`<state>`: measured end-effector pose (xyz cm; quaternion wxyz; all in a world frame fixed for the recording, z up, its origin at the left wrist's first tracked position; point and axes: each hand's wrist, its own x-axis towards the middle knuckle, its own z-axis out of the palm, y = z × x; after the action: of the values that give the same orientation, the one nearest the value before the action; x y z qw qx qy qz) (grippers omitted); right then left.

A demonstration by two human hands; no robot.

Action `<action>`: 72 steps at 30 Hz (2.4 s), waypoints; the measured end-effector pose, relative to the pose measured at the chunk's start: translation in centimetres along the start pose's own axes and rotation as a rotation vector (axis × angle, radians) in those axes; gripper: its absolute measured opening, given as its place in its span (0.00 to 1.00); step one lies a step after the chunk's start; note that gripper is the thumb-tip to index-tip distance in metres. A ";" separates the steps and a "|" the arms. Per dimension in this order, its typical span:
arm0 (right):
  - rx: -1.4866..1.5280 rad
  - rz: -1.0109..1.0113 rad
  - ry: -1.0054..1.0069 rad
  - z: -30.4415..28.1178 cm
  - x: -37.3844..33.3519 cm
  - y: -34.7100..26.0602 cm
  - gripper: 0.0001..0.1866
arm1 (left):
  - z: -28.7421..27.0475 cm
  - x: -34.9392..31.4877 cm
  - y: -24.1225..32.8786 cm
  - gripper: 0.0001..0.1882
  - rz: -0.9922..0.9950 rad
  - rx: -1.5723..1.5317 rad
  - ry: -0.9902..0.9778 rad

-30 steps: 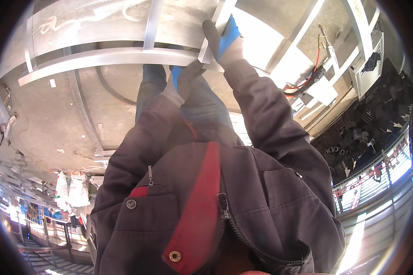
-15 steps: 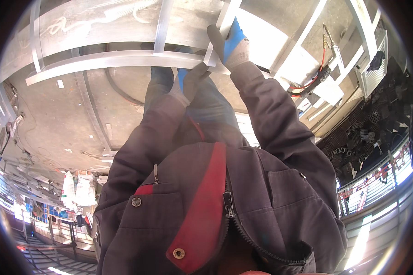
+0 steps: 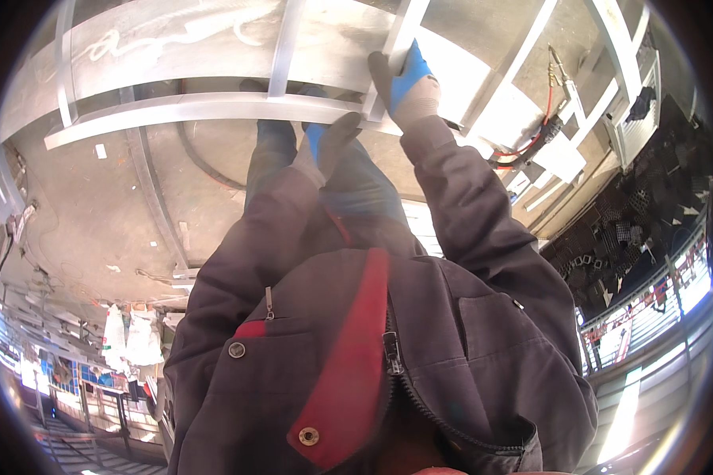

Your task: The person uses a pneumatic nail gun to fasten metal strips to a metal frame, then places additional metal strips across the frame to form a grid. The person repeatedly positions and secures the strips by hand.

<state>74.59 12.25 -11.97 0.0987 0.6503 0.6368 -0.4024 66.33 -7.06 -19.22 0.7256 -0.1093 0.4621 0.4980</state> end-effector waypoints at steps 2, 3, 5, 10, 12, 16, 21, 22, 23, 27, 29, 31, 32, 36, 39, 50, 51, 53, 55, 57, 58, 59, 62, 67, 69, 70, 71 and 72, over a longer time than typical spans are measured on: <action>0.013 0.021 0.102 0.6 0.4 -0.1 0.45 | -0.3 0.5 -0.9 0.22 -0.057 -0.109 -0.003; -0.029 -0.022 0.192 0.4 0.4 0.0 0.46 | -0.5 0.6 -1.0 0.22 -0.059 -0.124 0.005; -0.079 -0.141 0.389 -0.2 0.7 -0.6 0.47 | -0.2 0.7 -0.9 0.22 -0.078 -0.045 -0.023; 0.033 -0.543 0.412 -1.9 -0.1 -4.8 0.23 | 0.7 -0.9 2.3 0.21 -0.029 0.270 0.076; 0.041 -0.518 0.171 -0.2 -0.2 -7.5 0.29 | 1.0 -1.3 3.5 0.23 -0.103 0.286 0.056; -0.119 -0.227 -0.062 2.2 0.9 -10.9 0.39 | 0.0 -2.4 4.4 0.26 0.019 0.089 0.071; 0.002 -0.366 0.093 3.9 2.7 -11.8 0.40 | -2.7 -1.6 4.6 0.28 0.173 -0.029 -0.012; 0.034 -0.327 0.063 4.1 3.1 -11.8 0.38 | -3.0 -1.5 4.6 0.29 0.207 -0.005 -0.003; 0.067 -0.289 0.034 4.2 3.6 -11.8 0.36 | -3.2 -1.4 4.7 0.29 0.175 0.000 0.022; 0.092 -0.277 0.038 5.2 4.7 -11.3 0.32 | -3.1 -1.5 4.8 0.31 0.107 -0.054 0.065; 0.050 -0.296 0.063 5.7 4.9 -11.1 0.32 | -2.8 -1.6 4.9 0.32 0.095 -0.075 0.072; 0.024 -0.290 0.070 6.0 5.0 -10.9 0.33 | -2.6 -1.8 5.1 0.31 0.072 -0.052 0.096; 0.018 -0.274 0.066 6.0 5.1 -10.9 0.33 | -2.6 -1.8 5.1 0.31 0.082 -0.050 0.099; -0.049 -0.260 0.082 6.1 5.0 -11.1 0.35 | -2.4 -2.0 5.4 0.30 0.074 -0.061 0.108; -0.044 -0.261 0.071 5.8 4.7 -11.5 0.35 | -2.2 -2.3 5.9 0.29 0.050 -0.059 0.119; -0.054 -0.317 0.098 6.1 4.9 -11.3 0.34 | -1.7 -2.7 6.7 0.27 0.095 -0.076 0.141; -0.052 -0.323 0.101 6.1 4.9 -11.2 0.35 | -1.8 -2.6 6.6 0.27 0.100 -0.061 0.154; -0.059 -0.333 0.091 5.7 4.6 -11.2 0.36 | -1.9 -2.5 6.3 0.27 0.057 -0.049 0.151; -0.089 -0.340 0.113 4.8 4.0 -11.2 0.37 | -2.1 -2.3 6.2 0.28 -0.047 -0.059 0.142; -0.142 -0.345 0.167 3.2 2.8 -10.7 0.37 | -2.2 -2.2 6.1 0.28 0.013 -0.044 0.139; -0.098 -0.349 0.177 2.3 2.3 -10.4 0.36 | -2.2 -2.2 6.0 0.28 0.013 -0.030 0.144; -0.056 -0.348 0.186 1.2 1.6 -9.7 0.36 | -2.3 -2.1 6.0 0.28 0.042 -0.011 0.128; 0.217 -0.320 0.343 -1.0 -0.1 -6.5 0.28 | -2.7 -2.2 5.9 0.28 0.080 0.070 0.067; 0.105 -0.312 0.413 -1.8 0.3 -0.2 0.41 | -2.6 -1.7 5.5 0.27 0.168 0.090 -0.004; 0.099 -0.216 0.367 -0.8 0.3 1.4 0.44 | -2.1 -1.6 5.2 0.26 0.174 0.062 -0.029; 0.198 -0.215 0.343 0.1 0.6 1.7 0.47 | -1.9 -1.6 5.0 0.26 0.162 0.030 -0.023; 0.066 -0.282 0.356 0.5 0.7 2.0 0.47 | -1.5 -1.7 4.7 0.26 0.134 0.033 -0.025; -0.050 -0.293 0.361 0.8 0.8 2.1 0.48 | -0.8 -1.8 4.1 0.27 0.096 0.016 -0.009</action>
<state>76.10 12.02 -13.82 -0.0604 0.6095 0.7415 -0.2739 62.35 -6.72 -17.01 0.7038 -0.0791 0.4676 0.5289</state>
